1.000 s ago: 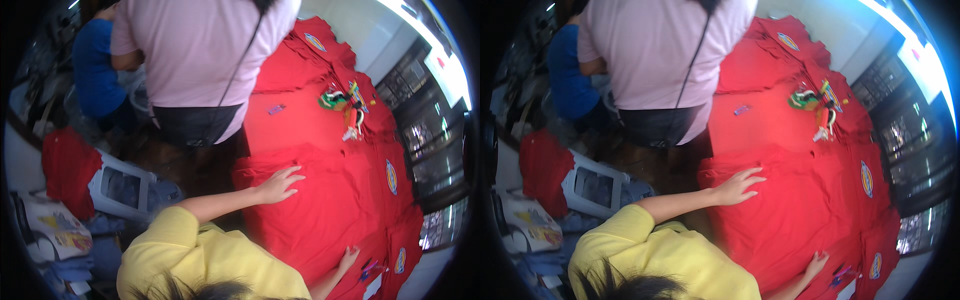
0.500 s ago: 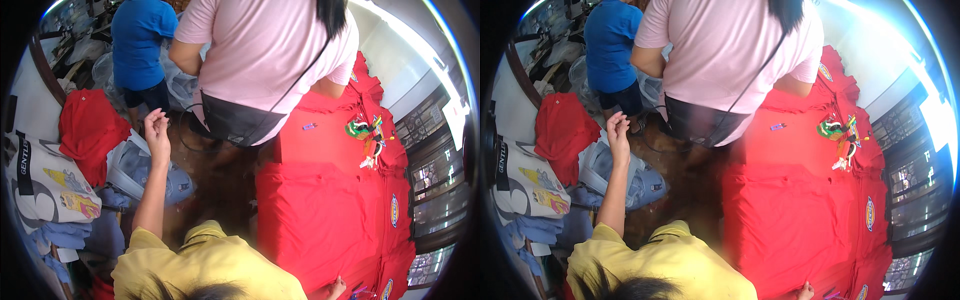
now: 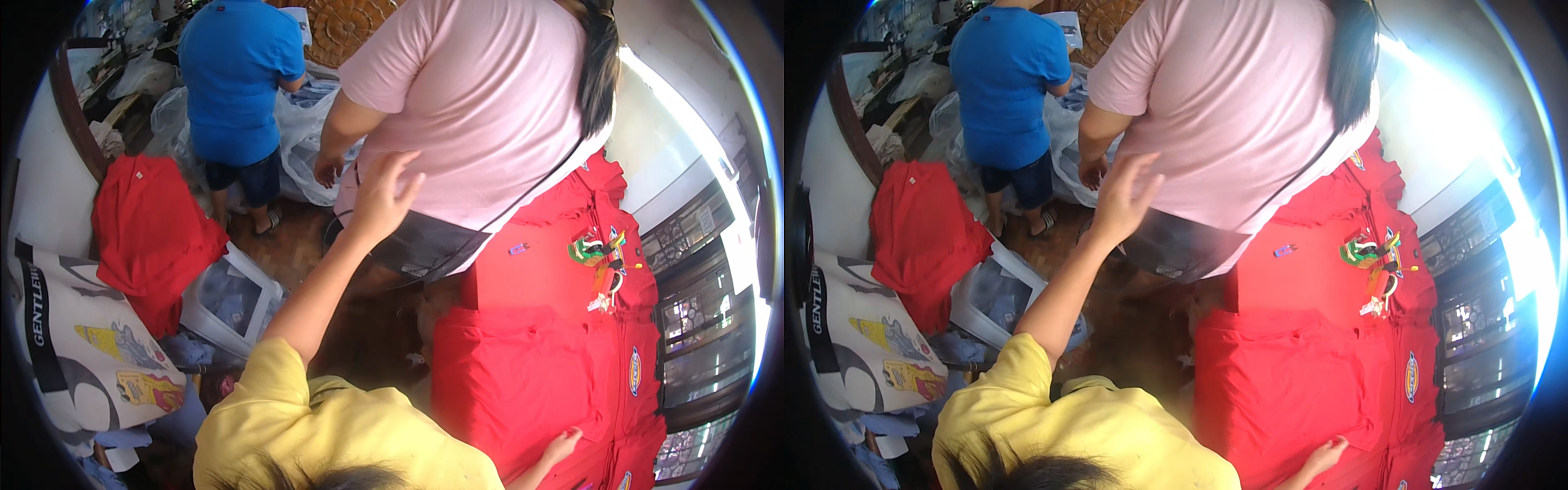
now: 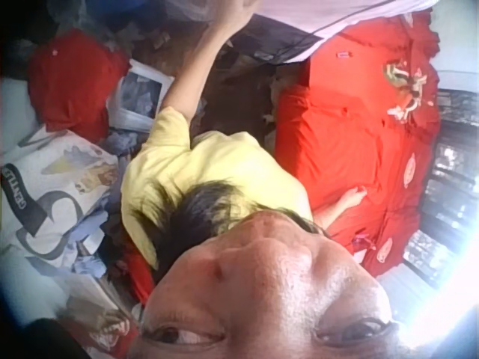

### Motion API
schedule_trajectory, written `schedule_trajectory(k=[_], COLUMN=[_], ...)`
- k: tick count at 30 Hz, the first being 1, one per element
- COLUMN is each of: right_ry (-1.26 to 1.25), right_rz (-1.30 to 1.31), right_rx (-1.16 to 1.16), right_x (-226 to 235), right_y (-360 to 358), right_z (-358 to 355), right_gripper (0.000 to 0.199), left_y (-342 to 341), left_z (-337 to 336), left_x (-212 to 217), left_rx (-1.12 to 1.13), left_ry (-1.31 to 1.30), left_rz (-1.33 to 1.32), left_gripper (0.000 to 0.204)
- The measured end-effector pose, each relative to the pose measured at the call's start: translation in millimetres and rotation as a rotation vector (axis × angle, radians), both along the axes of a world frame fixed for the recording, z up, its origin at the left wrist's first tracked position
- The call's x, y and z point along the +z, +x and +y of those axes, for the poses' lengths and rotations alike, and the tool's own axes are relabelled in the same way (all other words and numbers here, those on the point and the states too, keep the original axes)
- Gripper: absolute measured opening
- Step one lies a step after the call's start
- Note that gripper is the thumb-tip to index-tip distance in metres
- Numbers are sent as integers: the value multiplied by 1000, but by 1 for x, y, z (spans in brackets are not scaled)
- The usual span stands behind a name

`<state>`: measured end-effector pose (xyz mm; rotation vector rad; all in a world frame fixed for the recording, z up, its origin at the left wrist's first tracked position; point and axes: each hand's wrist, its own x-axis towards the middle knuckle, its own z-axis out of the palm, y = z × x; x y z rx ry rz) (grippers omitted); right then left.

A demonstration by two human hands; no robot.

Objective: The person trims threads from a stack of red shirts using shears, folds several shirts, and places them onto a large pile on the table.

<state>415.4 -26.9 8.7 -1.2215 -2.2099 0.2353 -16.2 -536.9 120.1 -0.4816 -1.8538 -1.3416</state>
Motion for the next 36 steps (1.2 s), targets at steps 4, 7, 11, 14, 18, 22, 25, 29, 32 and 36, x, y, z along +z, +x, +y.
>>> schedule_trajectory(k=[4, 7, 11, 14, 18, 22, 25, 29, 32, 36], right_ry=[34, 48, 87, 39, 133, 131, 100, 84, 82, 41], right_rz=[-245, -233, -196, -199, -260, -317, -346, -381, -390, -407], right_rx=[-73, -221, -203, -232, -194, -214, -243, -259, -210, -184], right_x=[-57, -52, -62, -61, -70, -64, -65, -65, -66, -60], right_y=[-24, -35, -29, -35, -18, -20, -25, -28, -24, -26], right_z=[-25, -47, -40, -44, -19, -8, -16, -21, -18, -17], right_gripper=[15, 15, 15, 17, 20, 21, 22, 23, 24, 27], left_y=[-28, -26, -15, 1, 56, 122, 147, 177, 197, 214], left_z=[5, 5, 4, 12, 42, 57, 47, -11, -82, -176], left_x=[-6, -4, -8, -14, -27, -87, -161, -286, -376, -434], left_rx=[-32, -74, -62, -40, -417, -1160, -1426, -951, -296, 225], left_ry=[-123, -129, -121, -109, -22, -92, -393, -342, -302, -223], left_rz=[-79, -122, -58, 90, -1, -413, -855, -1354, -1627, -1730], left_gripper=[47, 49, 44, 38, 26, 23, 36, 41, 40, 53])
